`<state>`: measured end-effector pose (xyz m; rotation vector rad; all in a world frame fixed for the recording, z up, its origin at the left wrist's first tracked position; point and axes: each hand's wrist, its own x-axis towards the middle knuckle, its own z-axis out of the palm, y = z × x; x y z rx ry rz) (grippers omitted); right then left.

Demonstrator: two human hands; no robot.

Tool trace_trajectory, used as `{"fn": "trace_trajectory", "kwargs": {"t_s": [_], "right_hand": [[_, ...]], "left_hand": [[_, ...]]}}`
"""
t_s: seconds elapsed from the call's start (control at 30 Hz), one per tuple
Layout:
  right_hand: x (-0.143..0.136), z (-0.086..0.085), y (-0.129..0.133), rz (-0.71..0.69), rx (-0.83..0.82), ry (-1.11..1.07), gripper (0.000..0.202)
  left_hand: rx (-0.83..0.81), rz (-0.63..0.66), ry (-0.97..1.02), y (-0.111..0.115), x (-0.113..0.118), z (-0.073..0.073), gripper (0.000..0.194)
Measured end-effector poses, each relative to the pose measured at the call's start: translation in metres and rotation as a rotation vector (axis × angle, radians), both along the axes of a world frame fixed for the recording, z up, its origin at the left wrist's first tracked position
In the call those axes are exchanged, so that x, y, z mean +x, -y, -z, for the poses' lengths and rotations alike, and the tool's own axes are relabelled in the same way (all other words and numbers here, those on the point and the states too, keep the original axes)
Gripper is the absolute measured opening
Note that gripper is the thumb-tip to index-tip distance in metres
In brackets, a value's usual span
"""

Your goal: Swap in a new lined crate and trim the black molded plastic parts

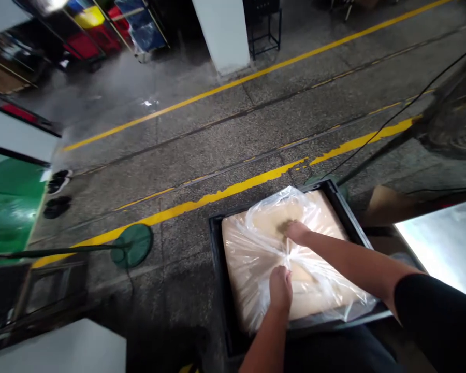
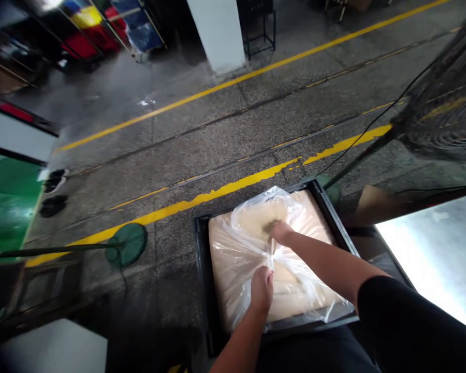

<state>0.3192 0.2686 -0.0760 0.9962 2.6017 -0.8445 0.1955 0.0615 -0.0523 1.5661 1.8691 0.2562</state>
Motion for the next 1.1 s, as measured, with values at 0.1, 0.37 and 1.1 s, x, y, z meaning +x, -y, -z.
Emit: {"fn": "trace_trajectory", "kwargs": {"t_s": [0.1,0.37,1.1], "right_hand": [[0.008,-0.012,0.017,0.090,-0.005,-0.075,0.016],[0.056,-0.036,0.186,0.138,-0.161,-0.210,0.045],[0.095,-0.152,0.175,0.355,-0.171,-0.645,0.014]], "left_hand": [[-0.018,0.029,0.024,-0.004,-0.005,-0.009,0.013],[0.150,-0.126,-0.149,-0.133,-0.073,-0.046,0.039],[0.251,-0.052,0.394,-0.218,-0.096,-0.085,0.028]]}}
